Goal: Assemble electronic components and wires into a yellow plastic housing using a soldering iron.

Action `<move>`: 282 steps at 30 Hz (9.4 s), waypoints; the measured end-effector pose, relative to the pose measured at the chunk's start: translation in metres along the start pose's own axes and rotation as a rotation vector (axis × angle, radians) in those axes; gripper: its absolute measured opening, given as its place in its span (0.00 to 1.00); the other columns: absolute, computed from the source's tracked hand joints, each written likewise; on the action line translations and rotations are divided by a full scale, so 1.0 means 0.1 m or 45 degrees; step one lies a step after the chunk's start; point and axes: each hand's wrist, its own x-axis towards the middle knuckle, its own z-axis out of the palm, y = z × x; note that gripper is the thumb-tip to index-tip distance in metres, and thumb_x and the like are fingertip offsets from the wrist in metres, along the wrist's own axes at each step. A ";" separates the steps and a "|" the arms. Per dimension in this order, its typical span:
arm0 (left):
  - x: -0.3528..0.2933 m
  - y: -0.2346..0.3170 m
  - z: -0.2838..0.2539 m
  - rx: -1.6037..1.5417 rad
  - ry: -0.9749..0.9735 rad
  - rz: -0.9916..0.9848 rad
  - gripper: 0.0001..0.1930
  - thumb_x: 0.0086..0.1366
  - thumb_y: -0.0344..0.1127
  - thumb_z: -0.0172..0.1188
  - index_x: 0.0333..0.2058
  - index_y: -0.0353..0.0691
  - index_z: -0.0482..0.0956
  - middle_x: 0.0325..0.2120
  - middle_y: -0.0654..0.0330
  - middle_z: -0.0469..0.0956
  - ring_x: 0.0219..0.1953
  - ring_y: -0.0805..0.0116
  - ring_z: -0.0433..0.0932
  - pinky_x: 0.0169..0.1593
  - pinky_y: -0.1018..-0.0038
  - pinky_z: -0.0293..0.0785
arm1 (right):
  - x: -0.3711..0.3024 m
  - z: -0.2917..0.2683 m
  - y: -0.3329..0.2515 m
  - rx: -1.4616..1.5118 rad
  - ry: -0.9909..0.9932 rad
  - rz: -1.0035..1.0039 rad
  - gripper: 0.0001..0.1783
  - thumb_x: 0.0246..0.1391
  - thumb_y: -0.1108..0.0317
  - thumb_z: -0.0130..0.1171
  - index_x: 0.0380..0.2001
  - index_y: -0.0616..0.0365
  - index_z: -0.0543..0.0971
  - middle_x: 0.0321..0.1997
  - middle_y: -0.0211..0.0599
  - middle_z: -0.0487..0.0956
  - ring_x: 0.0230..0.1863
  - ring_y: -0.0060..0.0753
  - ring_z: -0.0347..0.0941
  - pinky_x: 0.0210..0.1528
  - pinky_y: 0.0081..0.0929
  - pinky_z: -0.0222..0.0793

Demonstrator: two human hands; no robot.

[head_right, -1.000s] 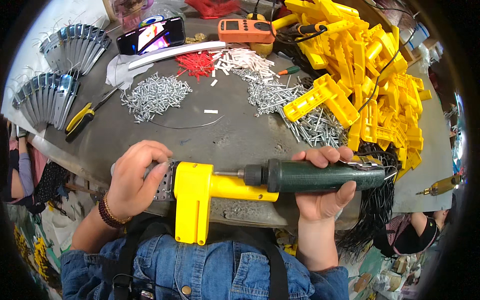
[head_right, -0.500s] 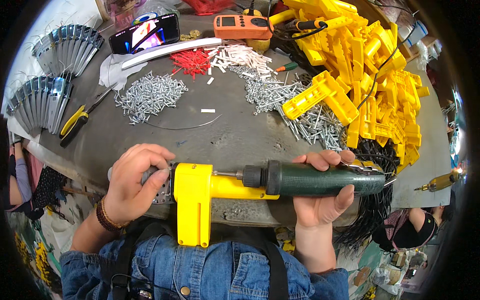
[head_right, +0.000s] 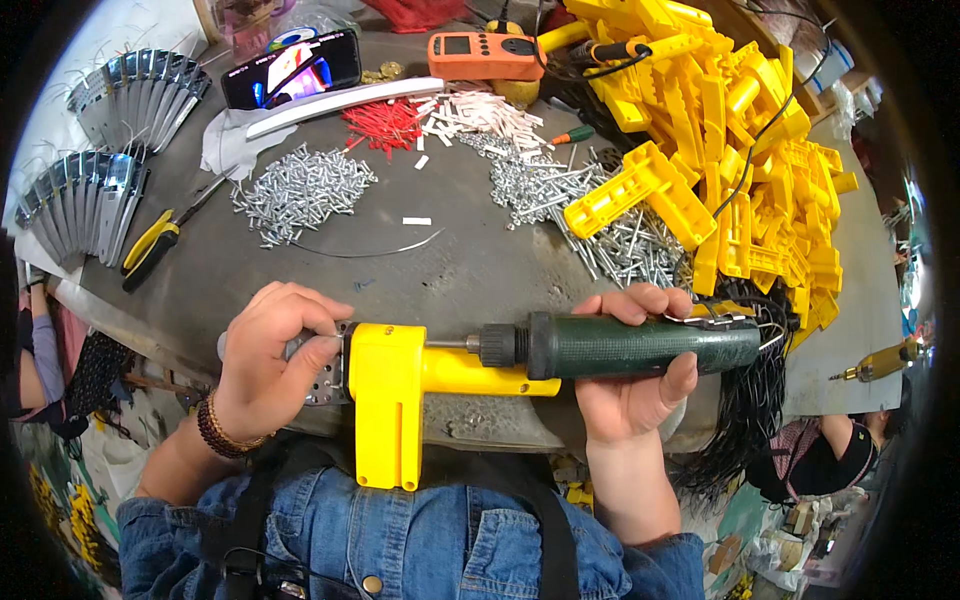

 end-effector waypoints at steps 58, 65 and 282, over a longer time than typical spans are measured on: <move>0.23 0.03 0.07 -0.128 -0.424 -0.045 0.29 0.56 0.62 0.66 0.36 0.37 0.85 0.32 0.51 0.79 0.39 0.51 0.80 0.43 0.62 0.76 | 1.06 1.43 0.45 -0.910 -1.306 0.357 0.33 0.34 0.67 0.78 0.43 0.59 0.69 0.36 0.41 0.76 0.22 0.31 0.72 0.33 0.33 0.71; 0.24 0.03 0.06 -0.118 -0.512 -0.066 0.28 0.57 0.63 0.64 0.32 0.38 0.85 0.30 0.51 0.78 0.37 0.52 0.80 0.43 0.61 0.76 | 1.03 1.53 0.48 -0.922 -1.226 0.435 0.34 0.29 0.67 0.79 0.41 0.58 0.71 0.33 0.42 0.77 0.20 0.31 0.71 0.31 0.33 0.70; -0.02 0.60 0.16 -1.296 0.333 -0.297 0.30 0.62 0.29 0.57 0.62 0.33 0.59 0.52 0.49 0.72 0.50 0.55 0.77 0.55 0.58 0.74 | 0.83 -0.14 -0.15 -3.534 -0.607 -0.500 0.10 0.58 0.64 0.57 0.25 0.54 0.76 0.22 0.37 0.79 0.24 0.39 0.79 0.25 0.34 0.74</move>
